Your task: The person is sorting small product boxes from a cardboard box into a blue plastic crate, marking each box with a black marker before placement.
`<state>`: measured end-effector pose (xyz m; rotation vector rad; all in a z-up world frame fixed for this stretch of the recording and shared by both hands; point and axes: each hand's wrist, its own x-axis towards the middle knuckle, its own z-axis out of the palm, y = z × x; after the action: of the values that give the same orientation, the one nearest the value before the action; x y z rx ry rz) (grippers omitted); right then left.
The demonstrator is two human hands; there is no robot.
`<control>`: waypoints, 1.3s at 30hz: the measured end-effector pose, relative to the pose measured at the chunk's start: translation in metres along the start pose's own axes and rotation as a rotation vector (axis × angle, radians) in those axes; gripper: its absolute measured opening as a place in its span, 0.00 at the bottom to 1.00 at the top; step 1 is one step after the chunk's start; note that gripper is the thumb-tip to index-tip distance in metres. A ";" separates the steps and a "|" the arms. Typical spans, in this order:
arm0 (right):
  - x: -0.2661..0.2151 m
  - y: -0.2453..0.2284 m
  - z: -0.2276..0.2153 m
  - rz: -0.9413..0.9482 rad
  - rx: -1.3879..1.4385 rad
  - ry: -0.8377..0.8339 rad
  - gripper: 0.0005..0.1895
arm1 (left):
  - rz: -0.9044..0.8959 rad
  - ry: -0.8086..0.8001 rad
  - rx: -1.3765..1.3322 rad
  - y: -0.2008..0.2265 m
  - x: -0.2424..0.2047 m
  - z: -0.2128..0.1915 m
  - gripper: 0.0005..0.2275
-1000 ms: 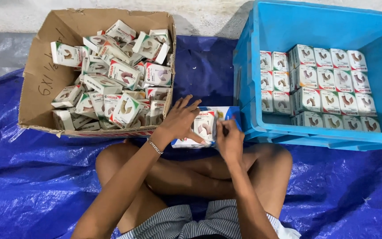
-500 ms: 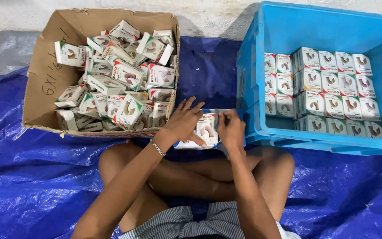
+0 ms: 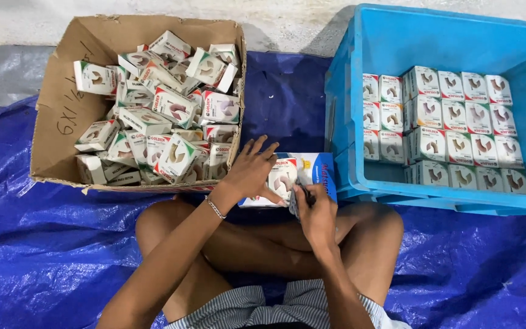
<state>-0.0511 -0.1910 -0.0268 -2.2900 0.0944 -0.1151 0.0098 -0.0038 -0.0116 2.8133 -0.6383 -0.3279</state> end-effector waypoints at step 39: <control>0.100 -0.025 0.019 -0.120 0.543 -0.054 0.11 | 0.070 0.225 0.376 0.008 -0.032 -0.045 0.43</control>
<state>0.0509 -0.1710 -0.0151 -1.7536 -0.0938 -0.1231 -0.0093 0.0115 0.0385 3.1034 -0.8170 0.1378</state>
